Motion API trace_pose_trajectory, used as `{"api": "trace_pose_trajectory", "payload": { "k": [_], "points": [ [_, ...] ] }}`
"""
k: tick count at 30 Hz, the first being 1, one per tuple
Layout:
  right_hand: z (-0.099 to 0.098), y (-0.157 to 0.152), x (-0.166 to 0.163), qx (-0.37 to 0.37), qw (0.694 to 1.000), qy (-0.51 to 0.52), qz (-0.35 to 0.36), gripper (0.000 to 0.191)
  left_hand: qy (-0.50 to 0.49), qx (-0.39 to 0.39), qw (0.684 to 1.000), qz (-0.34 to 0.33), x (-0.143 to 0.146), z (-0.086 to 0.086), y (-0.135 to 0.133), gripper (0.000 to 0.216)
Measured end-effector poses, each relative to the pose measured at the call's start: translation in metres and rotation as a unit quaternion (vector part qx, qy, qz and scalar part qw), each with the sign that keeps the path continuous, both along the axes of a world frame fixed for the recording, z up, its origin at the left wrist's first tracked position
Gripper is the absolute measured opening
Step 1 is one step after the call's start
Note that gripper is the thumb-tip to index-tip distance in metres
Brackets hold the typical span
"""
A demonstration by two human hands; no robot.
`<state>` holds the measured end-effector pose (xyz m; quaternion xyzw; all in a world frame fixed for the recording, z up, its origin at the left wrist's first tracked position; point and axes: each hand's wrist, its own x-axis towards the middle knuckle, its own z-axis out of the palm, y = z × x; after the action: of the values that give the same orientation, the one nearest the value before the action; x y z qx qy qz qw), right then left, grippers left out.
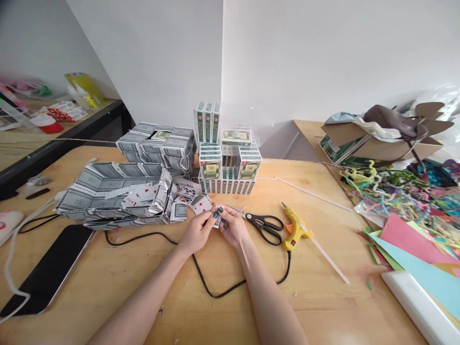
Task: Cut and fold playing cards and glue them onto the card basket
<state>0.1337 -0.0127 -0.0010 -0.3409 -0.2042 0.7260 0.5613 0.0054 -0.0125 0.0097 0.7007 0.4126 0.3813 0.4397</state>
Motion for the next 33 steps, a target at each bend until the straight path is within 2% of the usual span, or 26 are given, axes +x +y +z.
{"api": "trace_pose_trajectory", "payload": {
  "k": [4,9,14,19,23,29,33],
  "points": [
    [0.005,-0.002,-0.003,0.003,1.0,-0.004,-0.002,0.02,-0.026,-0.025,0.999,0.01,0.002,0.005,-0.001,0.03],
    [0.008,-0.006,-0.01,0.013,0.998,-0.059,-0.007,0.021,-0.032,-0.029,0.999,0.02,0.001,0.008,-0.001,0.033],
    [0.005,-0.007,-0.015,0.046,0.989,-0.134,-0.033,0.027,-0.023,-0.026,0.999,0.0,0.001,0.008,-0.004,0.031],
    [-0.001,-0.006,-0.012,0.096,0.978,-0.183,-0.024,0.029,-0.01,-0.01,1.0,-0.01,0.002,0.009,-0.006,0.03],
    [-0.003,-0.005,-0.01,0.115,0.963,-0.243,-0.024,0.031,-0.004,0.014,1.0,-0.012,0.002,0.008,-0.007,0.028],
    [0.006,-0.005,-0.009,0.171,0.919,-0.35,-0.057,0.035,0.0,0.024,1.0,-0.017,0.001,0.007,-0.006,0.028],
    [0.007,-0.007,-0.008,0.153,0.924,-0.341,-0.084,0.036,-0.028,-0.017,0.999,-0.032,0.004,0.005,-0.01,0.031]
  ]
}}
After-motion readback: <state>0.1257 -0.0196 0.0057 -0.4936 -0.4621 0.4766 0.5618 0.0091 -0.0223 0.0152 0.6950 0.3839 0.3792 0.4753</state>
